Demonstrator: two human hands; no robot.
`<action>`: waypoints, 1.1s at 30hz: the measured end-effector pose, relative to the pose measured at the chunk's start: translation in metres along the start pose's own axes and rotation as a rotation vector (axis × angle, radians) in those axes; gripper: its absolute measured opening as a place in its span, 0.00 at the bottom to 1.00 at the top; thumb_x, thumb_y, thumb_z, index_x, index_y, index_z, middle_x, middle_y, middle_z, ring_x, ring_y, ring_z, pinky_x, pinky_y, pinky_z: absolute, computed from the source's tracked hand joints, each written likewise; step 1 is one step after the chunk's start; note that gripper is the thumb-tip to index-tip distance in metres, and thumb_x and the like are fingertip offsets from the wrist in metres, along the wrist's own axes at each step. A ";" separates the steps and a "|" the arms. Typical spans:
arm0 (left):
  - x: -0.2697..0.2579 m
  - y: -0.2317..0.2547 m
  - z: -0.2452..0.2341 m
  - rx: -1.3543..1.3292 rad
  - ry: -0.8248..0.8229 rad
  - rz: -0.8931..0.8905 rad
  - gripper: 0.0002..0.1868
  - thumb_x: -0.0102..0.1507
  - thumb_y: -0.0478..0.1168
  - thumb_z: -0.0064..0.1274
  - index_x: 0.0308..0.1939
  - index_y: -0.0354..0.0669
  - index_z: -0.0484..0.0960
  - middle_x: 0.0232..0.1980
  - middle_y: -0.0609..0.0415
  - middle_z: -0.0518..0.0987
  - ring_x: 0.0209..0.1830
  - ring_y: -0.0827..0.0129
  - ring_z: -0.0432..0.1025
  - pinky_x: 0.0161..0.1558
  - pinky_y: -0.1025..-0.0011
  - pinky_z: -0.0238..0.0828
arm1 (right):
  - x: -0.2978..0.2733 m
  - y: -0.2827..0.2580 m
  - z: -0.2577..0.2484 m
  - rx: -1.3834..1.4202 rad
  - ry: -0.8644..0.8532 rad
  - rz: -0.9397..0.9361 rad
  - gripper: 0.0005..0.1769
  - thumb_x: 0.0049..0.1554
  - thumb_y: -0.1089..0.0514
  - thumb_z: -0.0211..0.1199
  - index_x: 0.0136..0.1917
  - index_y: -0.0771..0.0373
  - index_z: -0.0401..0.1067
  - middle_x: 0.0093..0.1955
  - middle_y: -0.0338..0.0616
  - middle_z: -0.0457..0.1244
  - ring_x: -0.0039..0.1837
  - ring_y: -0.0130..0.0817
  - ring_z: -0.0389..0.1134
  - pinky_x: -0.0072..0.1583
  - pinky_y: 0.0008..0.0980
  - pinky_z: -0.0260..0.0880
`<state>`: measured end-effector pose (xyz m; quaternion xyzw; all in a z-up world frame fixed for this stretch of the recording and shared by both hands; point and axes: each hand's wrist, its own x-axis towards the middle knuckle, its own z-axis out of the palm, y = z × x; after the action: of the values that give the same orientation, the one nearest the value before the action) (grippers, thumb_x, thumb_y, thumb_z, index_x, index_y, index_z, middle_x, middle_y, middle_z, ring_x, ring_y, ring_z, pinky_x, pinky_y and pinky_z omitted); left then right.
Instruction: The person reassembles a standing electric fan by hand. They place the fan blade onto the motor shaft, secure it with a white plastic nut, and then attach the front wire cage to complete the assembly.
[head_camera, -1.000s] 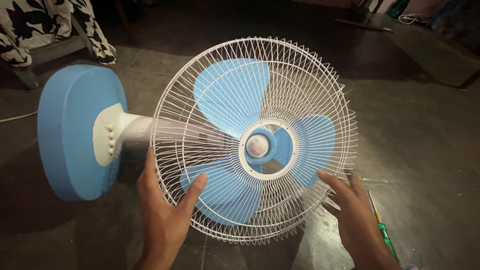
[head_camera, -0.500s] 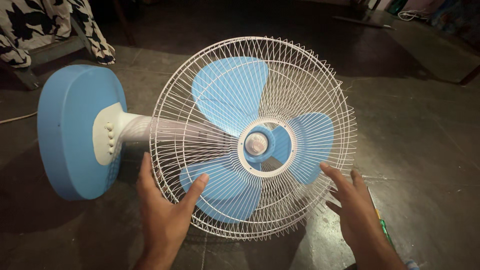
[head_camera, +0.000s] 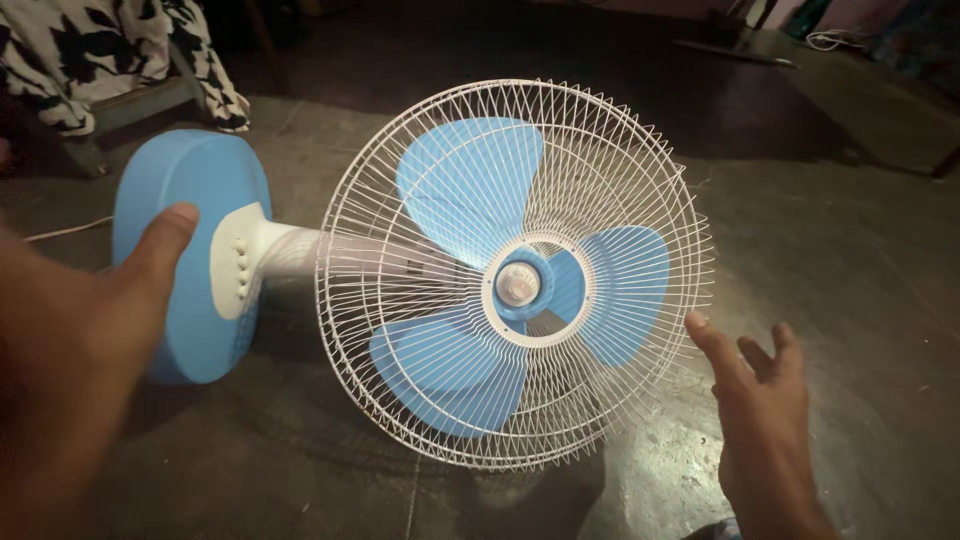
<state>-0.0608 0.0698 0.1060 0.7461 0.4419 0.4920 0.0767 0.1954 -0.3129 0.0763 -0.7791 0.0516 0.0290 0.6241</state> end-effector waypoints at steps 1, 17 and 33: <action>0.012 -0.008 0.002 0.015 -0.044 -0.033 0.53 0.59 0.57 0.73 0.71 0.21 0.63 0.65 0.24 0.72 0.63 0.37 0.72 0.61 0.48 0.71 | 0.001 0.004 0.002 0.009 -0.032 -0.008 0.69 0.49 0.39 0.72 0.84 0.70 0.32 0.80 0.73 0.46 0.79 0.65 0.51 0.76 0.59 0.51; -0.017 -0.080 0.041 -0.115 -0.334 -0.072 0.48 0.53 0.51 0.73 0.69 0.35 0.65 0.62 0.33 0.77 0.59 0.42 0.75 0.59 0.50 0.70 | -0.026 0.054 0.037 0.128 -0.361 0.660 0.64 0.43 0.29 0.65 0.84 0.52 0.42 0.81 0.69 0.42 0.81 0.69 0.48 0.71 0.68 0.61; -0.075 -0.008 -0.025 0.018 -0.429 -0.211 0.49 0.51 0.54 0.69 0.69 0.37 0.66 0.56 0.34 0.80 0.53 0.37 0.77 0.54 0.47 0.72 | 0.041 0.061 0.023 0.112 -0.304 0.556 0.68 0.40 0.33 0.72 0.81 0.64 0.46 0.72 0.66 0.54 0.69 0.59 0.61 0.65 0.57 0.66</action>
<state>-0.0954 0.0114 0.0644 0.7838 0.4955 0.3077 0.2131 0.2295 -0.3049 0.0080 -0.6862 0.1702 0.3116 0.6348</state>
